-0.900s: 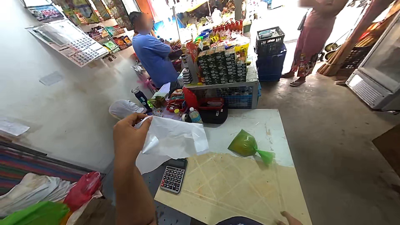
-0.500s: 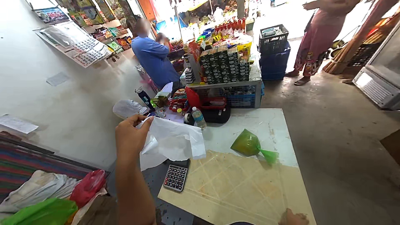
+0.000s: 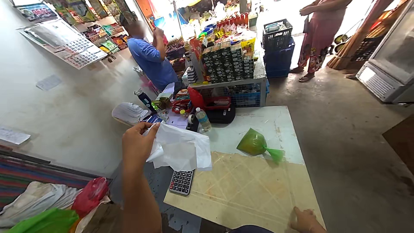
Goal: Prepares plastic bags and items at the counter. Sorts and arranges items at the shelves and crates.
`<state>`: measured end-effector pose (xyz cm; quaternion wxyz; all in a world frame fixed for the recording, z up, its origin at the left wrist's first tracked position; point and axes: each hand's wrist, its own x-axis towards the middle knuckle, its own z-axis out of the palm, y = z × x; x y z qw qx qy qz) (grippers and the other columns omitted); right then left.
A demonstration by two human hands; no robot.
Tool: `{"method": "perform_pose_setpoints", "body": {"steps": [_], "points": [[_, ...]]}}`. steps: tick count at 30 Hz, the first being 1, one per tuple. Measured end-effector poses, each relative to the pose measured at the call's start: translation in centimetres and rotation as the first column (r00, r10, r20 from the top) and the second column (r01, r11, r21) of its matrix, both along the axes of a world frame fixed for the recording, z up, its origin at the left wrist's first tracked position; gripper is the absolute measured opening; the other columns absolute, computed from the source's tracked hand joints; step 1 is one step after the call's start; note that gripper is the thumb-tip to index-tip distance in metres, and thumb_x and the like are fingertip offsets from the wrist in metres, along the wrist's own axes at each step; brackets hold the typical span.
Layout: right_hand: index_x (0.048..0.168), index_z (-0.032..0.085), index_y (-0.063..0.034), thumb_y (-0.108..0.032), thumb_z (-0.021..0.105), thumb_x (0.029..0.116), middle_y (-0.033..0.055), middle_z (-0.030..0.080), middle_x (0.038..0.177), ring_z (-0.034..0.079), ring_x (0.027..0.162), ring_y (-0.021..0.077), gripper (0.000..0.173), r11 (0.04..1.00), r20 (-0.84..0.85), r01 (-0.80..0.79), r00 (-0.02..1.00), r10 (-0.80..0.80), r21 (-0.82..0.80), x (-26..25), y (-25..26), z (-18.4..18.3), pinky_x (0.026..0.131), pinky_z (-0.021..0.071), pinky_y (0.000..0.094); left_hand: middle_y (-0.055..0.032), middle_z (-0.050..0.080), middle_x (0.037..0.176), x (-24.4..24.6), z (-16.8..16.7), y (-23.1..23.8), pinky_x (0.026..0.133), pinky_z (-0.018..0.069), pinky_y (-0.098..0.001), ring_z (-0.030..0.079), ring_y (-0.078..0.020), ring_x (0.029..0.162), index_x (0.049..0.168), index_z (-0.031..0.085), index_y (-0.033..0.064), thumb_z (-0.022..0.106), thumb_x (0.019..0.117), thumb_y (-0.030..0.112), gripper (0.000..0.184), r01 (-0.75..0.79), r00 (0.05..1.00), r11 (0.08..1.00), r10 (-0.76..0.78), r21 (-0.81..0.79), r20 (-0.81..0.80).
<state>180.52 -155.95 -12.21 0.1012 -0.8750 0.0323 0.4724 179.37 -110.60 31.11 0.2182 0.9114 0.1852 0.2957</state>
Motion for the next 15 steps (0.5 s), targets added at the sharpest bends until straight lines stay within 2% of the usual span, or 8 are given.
{"method": "perform_pose_setpoints", "body": {"steps": [4,7,9,12,15], "points": [[0.159,0.029,0.0020,-0.053,0.074,0.0905,0.0406,0.028,0.157,0.033,0.146,0.0531,0.098,1.000,-0.030,-0.011,0.999,0.011,-0.009,0.4,-0.1,-0.1,0.115,0.0365,0.0598,-0.0102,0.067,0.078,1.0,-1.4,-0.5,0.071,0.0488,-0.0459,0.060,-0.0198,0.070,0.098,0.072,0.0012,0.072,0.0977,0.026,0.024,0.018,0.998,0.999,-0.020,-0.033,-0.065],[0.159,0.027,0.0024,-0.056,0.073,0.0900,0.0411,0.028,0.156,0.032,0.146,0.0528,0.102,1.000,-0.037,-0.015,0.999,0.015,-0.015,0.3,-0.3,-0.2,0.116,0.0361,0.0591,-0.0164,0.070,0.088,1.6,-3.5,-1.3,0.080,0.0521,-0.0531,0.066,-0.0282,0.082,0.101,0.072,-0.0014,0.071,0.0981,0.026,0.027,0.081,0.985,0.993,-0.094,-0.088,-0.147],[0.159,0.027,0.0032,-0.058,0.073,0.0896,0.0423,0.028,0.156,0.031,0.147,0.0546,0.103,1.000,-0.014,-0.011,1.000,0.011,0.011,0.1,-0.3,-0.2,0.117,0.0342,0.0604,-0.0176,0.071,0.092,1.6,-5.5,-2.0,0.084,0.0524,-0.0539,0.067,-0.0302,0.086,0.104,0.073,-0.0013,0.068,0.0992,0.028,0.030,0.110,0.962,0.987,-0.136,-0.119,-0.236],[0.158,0.031,0.0042,-0.054,0.075,0.0888,0.0439,0.028,0.155,0.026,0.147,0.0591,0.101,0.993,0.063,0.034,0.997,-0.042,0.116,-0.2,-0.3,0.1,0.118,0.0285,0.0666,-0.0209,0.071,0.093,1.1,-9.9,-3.6,0.086,0.0521,-0.0577,0.068,-0.0352,0.089,0.105,0.073,-0.0033,0.066,0.1002,0.030,0.034,0.179,0.916,0.969,-0.227,-0.171,-0.330],[0.157,0.033,0.0059,-0.050,0.072,0.0928,0.0440,0.031,0.154,0.022,0.148,0.0600,0.094,0.970,0.081,0.118,0.987,-0.138,0.211,-0.9,-0.6,1.8,0.122,0.0156,0.0678,-0.0256,0.070,0.088,1.0,-16.2,-6.6,0.082,0.0521,-0.0625,0.068,-0.0405,0.085,0.101,0.071,-0.0093,0.066,0.0995,0.026,0.035,0.346,0.837,0.914,-0.402,-0.211,-0.371]]}}
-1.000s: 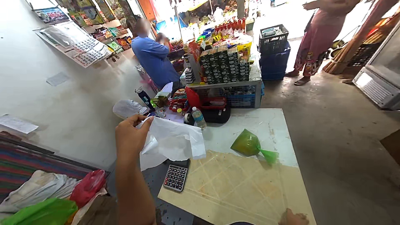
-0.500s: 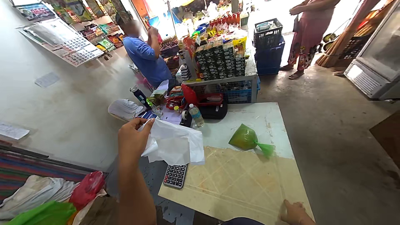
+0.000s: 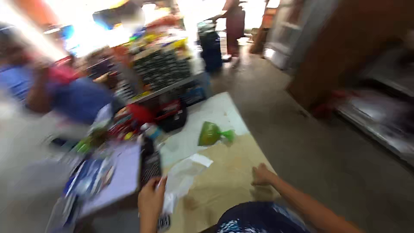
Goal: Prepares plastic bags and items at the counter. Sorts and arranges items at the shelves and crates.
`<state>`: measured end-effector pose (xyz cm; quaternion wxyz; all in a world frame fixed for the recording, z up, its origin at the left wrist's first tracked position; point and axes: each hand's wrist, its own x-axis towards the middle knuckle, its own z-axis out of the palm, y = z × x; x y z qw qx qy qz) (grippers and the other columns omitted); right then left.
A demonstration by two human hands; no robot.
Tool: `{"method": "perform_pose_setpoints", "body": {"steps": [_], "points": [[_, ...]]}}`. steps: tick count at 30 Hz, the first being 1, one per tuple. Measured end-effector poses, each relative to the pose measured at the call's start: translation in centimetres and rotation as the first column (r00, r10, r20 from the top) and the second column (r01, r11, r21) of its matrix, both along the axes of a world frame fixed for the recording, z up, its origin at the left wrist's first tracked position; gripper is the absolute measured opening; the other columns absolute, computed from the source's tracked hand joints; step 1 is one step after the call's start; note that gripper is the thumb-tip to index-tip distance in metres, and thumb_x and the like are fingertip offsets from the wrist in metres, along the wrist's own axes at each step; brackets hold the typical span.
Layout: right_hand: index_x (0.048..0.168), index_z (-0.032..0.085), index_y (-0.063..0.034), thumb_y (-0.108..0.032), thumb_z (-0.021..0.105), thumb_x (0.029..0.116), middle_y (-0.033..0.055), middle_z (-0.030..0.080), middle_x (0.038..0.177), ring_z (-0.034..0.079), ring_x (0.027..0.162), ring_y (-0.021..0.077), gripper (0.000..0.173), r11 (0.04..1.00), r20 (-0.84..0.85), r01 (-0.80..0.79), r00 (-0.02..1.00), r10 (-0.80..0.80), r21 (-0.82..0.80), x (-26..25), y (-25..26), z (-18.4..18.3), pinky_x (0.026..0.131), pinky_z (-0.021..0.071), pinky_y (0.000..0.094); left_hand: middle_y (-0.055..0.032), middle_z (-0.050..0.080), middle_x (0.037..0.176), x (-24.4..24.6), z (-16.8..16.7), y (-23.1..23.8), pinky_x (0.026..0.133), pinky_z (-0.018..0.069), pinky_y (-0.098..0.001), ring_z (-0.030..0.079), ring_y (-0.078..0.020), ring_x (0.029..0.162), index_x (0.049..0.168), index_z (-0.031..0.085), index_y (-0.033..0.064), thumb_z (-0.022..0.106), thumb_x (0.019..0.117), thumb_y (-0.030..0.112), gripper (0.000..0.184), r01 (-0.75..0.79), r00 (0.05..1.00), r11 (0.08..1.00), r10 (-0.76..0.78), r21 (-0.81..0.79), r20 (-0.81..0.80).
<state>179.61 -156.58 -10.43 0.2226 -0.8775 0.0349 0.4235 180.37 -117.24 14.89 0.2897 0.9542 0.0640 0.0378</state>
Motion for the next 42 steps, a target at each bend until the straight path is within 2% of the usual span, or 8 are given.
{"method": "perform_pose_setpoints", "body": {"steps": [5,9,17,23,28,34,37,42], "points": [[0.152,0.041,0.0075,-0.048,0.059,0.1026,0.0328,0.048,0.149,0.043,0.143,0.0461,0.076,0.867,0.061,0.341,0.920,-0.388,0.362,0.5,0.4,2.7,0.118,0.0311,0.0629,-0.0300,0.070,0.092,-0.6,-10.4,-4.9,0.086,0.0535,-0.0548,0.069,-0.0383,0.086,0.106,0.067,-0.0167,0.062,0.1007,0.017,0.035,0.291,0.934,0.956,-0.276,0.034,-0.225],[0.153,0.045,-0.0030,-0.028,0.084,0.0867,0.0280,0.040,0.157,0.040,0.143,0.0485,0.081,0.753,0.392,0.163,0.773,-0.499,0.637,-0.5,5.2,6.3,0.112,0.0349,0.0684,-0.0301,0.070,0.094,-2.6,-14.6,-7.5,0.084,0.0536,-0.0572,0.068,-0.0408,0.085,0.111,0.068,-0.0138,0.062,0.1009,0.014,0.030,0.464,0.839,0.886,-0.439,-0.001,-0.321],[0.122,0.067,0.0048,0.005,0.072,0.0862,0.0248,0.067,0.122,0.058,0.123,0.0445,0.036,0.886,0.544,-0.006,0.791,-0.280,0.464,-2.9,7.0,6.2,0.109,0.0352,0.0648,-0.0169,0.068,0.075,-1.6,-14.6,-13.5,0.061,0.0543,-0.0392,0.062,-0.0213,0.061,0.102,0.072,-0.0090,0.066,0.0940,0.009,0.021,0.737,0.646,0.669,-0.739,-0.099,-0.189],[0.142,0.056,-0.0004,-0.033,0.068,0.0974,0.0248,0.061,0.135,0.056,0.129,0.0416,0.057,0.773,0.457,-0.086,0.845,-0.278,0.628,-3.6,5.0,7.3,0.110,0.0386,0.0614,-0.0205,0.072,0.082,-3.3,-13.1,-15.4,0.074,0.0572,-0.0537,0.070,-0.0336,0.074,0.106,0.073,-0.0069,0.068,0.0956,0.013,0.022,0.454,0.833,0.886,-0.460,-0.097,-0.308],[0.121,0.068,0.0069,0.001,0.070,0.0856,0.0299,0.065,0.123,0.062,0.117,0.0465,0.036,0.881,0.423,-0.243,0.905,0.054,0.407,0.1,6.9,5.7,0.102,0.0463,0.0621,-0.0205,0.069,0.085,-4.8,-11.6,-13.3,0.080,0.0557,-0.0525,0.068,-0.0343,0.079,0.117,0.070,-0.0048,0.077,0.0909,0.024,0.040,0.164,0.874,0.973,-0.220,-0.162,-0.433],[0.116,0.068,0.0060,-0.005,0.068,0.0906,0.0279,0.064,0.121,0.061,0.119,0.0430,0.028,0.916,0.239,-0.346,0.924,0.297,0.201,9.2,11.3,7.3,0.102,0.0471,0.0590,-0.0253,0.071,0.110,-7.4,-13.2,-4.2,0.099,0.0498,-0.0558,0.067,-0.0393,0.108,0.114,0.071,-0.0032,0.068,0.0960,0.014,0.026,-0.292,0.776,0.956,0.219,-0.029,-0.591],[0.116,0.068,0.0086,-0.004,0.071,0.0925,0.0266,0.069,0.113,0.066,0.110,0.0367,0.027,0.905,0.164,-0.174,0.979,0.118,0.389,11.1,15.2,7.8,0.101,0.0495,0.0526,-0.0238,0.070,0.107,-8.4,-16.0,0.3,0.095,0.0519,-0.0469,0.067,-0.0305,0.101,0.114,0.069,-0.0098,0.068,0.0961,0.007,0.025,-0.564,0.784,0.724,0.318,-0.397,-0.533],[0.132,0.052,-0.0008,-0.001,0.040,0.1054,0.0082,0.068,0.103,0.068,0.089,0.0143,0.030,0.529,-0.595,0.593,0.780,-0.193,0.607,11.3,23.3,9.3,0.080,0.0573,0.0333,-0.0052,0.069,0.086,-9.6,-16.8,5.9,0.072,0.0592,-0.0275,0.069,-0.0123,0.076,0.111,0.057,0.0036,0.033,0.1113,0.014,0.026,-0.451,0.731,-0.473,0.291,-0.757,-0.617]]}}
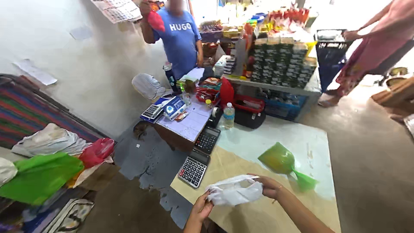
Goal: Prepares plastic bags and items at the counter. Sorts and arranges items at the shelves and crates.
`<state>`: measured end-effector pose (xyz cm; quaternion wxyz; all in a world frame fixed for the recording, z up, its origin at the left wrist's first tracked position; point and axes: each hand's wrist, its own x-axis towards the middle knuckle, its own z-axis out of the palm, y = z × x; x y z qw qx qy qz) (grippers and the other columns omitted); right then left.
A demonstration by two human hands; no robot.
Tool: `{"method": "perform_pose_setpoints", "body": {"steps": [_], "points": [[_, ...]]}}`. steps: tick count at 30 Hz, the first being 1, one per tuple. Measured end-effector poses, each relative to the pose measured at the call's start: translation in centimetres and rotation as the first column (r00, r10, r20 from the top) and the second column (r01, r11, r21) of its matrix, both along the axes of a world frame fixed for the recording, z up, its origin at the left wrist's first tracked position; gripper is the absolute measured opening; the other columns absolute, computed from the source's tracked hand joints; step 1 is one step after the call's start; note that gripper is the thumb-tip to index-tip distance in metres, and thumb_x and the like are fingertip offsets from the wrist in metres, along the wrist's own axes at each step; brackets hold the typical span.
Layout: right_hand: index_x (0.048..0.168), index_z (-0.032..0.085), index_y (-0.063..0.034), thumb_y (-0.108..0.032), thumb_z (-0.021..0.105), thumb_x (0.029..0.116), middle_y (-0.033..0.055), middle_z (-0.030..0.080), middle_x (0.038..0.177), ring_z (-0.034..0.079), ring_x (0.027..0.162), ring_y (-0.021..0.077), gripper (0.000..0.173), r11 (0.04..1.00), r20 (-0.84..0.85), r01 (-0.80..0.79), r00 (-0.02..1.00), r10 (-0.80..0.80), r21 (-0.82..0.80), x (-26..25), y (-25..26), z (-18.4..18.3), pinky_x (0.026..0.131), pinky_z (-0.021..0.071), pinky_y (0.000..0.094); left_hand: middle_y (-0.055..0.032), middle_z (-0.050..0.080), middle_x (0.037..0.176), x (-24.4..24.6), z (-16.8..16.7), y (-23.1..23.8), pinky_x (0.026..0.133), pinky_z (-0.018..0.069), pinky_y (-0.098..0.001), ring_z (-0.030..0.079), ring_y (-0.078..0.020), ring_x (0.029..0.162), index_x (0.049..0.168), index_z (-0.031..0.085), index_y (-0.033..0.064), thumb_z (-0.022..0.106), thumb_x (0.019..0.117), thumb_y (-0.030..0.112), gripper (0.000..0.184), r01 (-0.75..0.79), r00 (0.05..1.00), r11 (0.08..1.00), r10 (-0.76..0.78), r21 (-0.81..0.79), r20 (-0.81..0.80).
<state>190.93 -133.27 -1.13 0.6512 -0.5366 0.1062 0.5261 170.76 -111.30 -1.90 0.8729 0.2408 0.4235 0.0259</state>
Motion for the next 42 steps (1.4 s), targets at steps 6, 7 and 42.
{"method": "perform_pose_setpoints", "body": {"steps": [6,7,42], "points": [[0.124,0.057,-0.0033,-0.014,0.031,0.1065,0.0076,0.071,0.086,0.071,0.075,0.0141,0.034,0.973,-0.141,0.226,0.966,-0.217,0.050,2.5,8.8,1.2,0.068,0.0596,0.0286,-0.0008,0.073,0.087,-2.8,-2.0,7.0,0.076,0.0591,-0.0299,0.070,-0.0102,0.080,0.106,0.061,0.0103,0.029,0.1071,0.015,0.032,0.250,0.954,0.954,-0.272,0.168,0.125],[0.125,0.057,-0.0034,-0.014,0.031,0.1053,0.0069,0.070,0.085,0.070,0.073,0.0137,0.035,0.979,-0.094,0.204,0.975,-0.201,0.020,2.6,10.1,1.5,0.065,0.0586,0.0289,-0.0035,0.071,0.093,-2.5,-3.1,8.1,0.081,0.0570,-0.0325,0.068,-0.0117,0.085,0.116,0.059,0.0058,0.044,0.1050,0.011,0.020,0.415,0.896,0.862,-0.442,0.292,0.033],[0.129,0.062,0.0115,-0.028,0.074,0.0954,0.0328,0.061,0.131,0.056,0.129,0.0462,0.053,0.117,0.135,-0.318,-0.036,0.990,-0.941,22.9,42.4,3.3,0.109,0.0403,0.0620,-0.0320,0.054,0.141,27.9,2.0,41.5,0.109,0.0405,-0.0593,0.053,-0.0442,0.132,0.142,0.054,-0.0066,0.067,0.0957,0.009,0.050,0.771,0.344,-0.264,-0.593,0.580,-0.728]]}}
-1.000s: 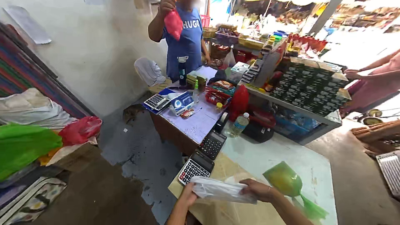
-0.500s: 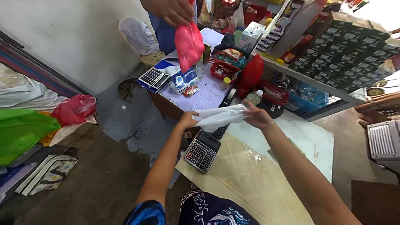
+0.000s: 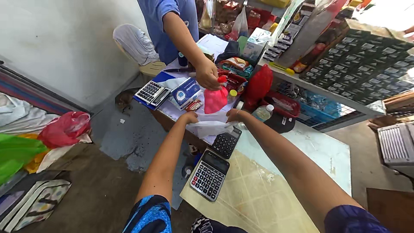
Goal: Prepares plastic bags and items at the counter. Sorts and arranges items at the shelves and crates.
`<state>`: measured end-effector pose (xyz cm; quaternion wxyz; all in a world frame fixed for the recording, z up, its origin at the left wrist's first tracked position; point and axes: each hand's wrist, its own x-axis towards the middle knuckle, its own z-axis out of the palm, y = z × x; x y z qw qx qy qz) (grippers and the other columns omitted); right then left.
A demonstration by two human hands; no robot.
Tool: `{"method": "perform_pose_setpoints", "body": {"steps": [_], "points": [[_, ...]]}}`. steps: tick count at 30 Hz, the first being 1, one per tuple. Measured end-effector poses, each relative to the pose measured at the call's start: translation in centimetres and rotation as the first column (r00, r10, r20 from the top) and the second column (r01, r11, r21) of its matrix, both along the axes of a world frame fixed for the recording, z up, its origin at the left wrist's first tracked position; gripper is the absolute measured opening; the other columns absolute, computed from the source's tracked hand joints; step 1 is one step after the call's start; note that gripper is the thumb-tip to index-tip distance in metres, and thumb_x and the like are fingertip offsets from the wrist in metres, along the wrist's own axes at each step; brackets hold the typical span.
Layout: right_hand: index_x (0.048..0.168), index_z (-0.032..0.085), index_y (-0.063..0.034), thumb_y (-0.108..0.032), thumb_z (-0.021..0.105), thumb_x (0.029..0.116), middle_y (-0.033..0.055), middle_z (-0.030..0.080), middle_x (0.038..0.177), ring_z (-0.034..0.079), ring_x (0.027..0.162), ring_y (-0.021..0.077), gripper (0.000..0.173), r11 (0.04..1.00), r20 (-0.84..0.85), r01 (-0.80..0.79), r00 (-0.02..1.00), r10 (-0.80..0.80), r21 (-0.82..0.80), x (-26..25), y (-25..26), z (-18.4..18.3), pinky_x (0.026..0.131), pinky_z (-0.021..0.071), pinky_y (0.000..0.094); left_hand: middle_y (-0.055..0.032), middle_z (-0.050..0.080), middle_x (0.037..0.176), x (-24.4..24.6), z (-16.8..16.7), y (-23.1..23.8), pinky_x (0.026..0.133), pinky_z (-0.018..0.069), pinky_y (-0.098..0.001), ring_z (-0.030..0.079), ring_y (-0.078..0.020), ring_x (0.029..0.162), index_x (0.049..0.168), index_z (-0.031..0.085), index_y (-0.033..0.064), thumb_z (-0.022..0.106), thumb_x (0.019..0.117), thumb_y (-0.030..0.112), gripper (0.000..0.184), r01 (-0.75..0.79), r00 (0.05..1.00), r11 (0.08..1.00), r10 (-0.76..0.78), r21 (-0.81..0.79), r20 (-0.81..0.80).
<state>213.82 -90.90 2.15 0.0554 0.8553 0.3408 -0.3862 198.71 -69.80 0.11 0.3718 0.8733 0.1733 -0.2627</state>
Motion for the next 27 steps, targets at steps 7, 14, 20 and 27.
{"method": "perform_pose_setpoints", "body": {"steps": [7,14,20,27], "points": [[0.134,0.055,0.0159,-0.029,0.068,0.1001,0.0343,0.054,0.140,0.050,0.134,0.0451,0.057,0.993,-0.109,-0.003,0.994,-0.010,-0.117,0.4,0.6,-0.8,0.112,0.0351,0.0603,-0.0282,0.058,0.137,3.4,-3.1,-0.3,0.104,0.0435,-0.0540,0.057,-0.0381,0.124,0.145,0.053,0.0000,0.059,0.1015,0.013,0.046,0.021,0.994,0.996,-0.030,-0.083,-0.107],[0.135,0.055,0.0135,-0.027,0.079,0.0917,0.0340,0.055,0.138,0.051,0.134,0.0463,0.064,0.987,-0.075,0.159,0.984,-0.159,-0.010,4.9,-0.6,-5.4,0.112,0.0367,0.0612,-0.0300,0.053,0.143,7.1,-4.6,-0.3,0.111,0.0402,-0.0564,0.052,-0.0418,0.133,0.143,0.051,-0.0058,0.069,0.0943,0.007,0.054,0.016,1.000,0.988,-0.014,-0.155,0.013],[0.138,0.054,0.0108,-0.021,0.089,0.0798,0.0328,0.057,0.136,0.054,0.131,0.0468,0.074,0.979,-0.015,0.161,0.987,-0.160,0.125,6.0,-1.8,-4.4,0.110,0.0393,0.0640,-0.0303,0.060,0.132,7.9,-3.6,-0.9,0.111,0.0429,-0.0527,0.058,-0.0396,0.126,0.135,0.056,-0.0104,0.083,0.0799,0.000,0.062,0.172,0.962,0.962,-0.118,-0.212,0.246],[0.145,0.046,0.0077,-0.013,0.094,0.0700,0.0348,0.061,0.127,0.059,0.121,0.0504,0.091,0.885,0.086,0.225,0.955,-0.283,0.408,4.6,-3.2,2.4,0.103,0.0440,0.0682,-0.0233,0.063,0.123,5.1,-0.3,-0.6,0.103,0.0500,-0.0427,0.062,-0.0250,0.115,0.133,0.054,-0.0090,0.085,0.0753,-0.002,0.066,0.044,0.898,0.897,0.157,-0.439,0.411]]}}
